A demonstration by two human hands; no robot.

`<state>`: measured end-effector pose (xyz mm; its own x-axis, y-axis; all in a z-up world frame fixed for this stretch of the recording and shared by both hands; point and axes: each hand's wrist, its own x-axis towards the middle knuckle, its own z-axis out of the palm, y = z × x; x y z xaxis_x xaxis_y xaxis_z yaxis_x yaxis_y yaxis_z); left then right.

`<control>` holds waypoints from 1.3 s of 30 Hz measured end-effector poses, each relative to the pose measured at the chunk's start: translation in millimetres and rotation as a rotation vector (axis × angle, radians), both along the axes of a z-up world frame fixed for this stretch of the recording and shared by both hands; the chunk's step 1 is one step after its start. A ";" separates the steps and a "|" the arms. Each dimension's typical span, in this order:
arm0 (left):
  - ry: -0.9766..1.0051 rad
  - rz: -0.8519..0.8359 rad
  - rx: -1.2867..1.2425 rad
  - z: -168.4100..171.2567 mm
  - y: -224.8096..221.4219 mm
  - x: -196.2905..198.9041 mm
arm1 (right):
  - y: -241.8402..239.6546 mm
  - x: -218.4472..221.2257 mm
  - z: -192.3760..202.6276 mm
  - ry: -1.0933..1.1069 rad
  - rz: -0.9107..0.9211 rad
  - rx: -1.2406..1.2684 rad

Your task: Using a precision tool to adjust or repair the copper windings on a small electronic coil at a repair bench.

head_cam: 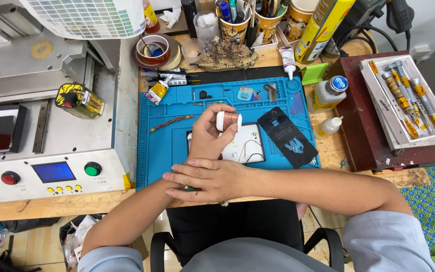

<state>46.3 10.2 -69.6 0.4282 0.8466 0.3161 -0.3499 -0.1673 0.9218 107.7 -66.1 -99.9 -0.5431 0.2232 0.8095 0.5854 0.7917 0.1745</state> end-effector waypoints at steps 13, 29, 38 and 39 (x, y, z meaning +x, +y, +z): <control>0.010 -0.008 0.000 -1.5 1.6 0.3 | 0.2 1.8 4.3 -0.027 -0.016 0.001; 0.048 -0.008 0.032 0.1 6.1 -1.2 | 0.5 7.9 8.8 -0.058 0.037 -0.038; 0.116 0.038 0.057 17.5 2.3 -9.0 | -66.1 71.6 46.9 0.228 0.001 -0.844; 0.121 0.037 0.043 18.4 2.5 -9.7 | -71.8 80.1 49.8 0.233 0.001 -0.858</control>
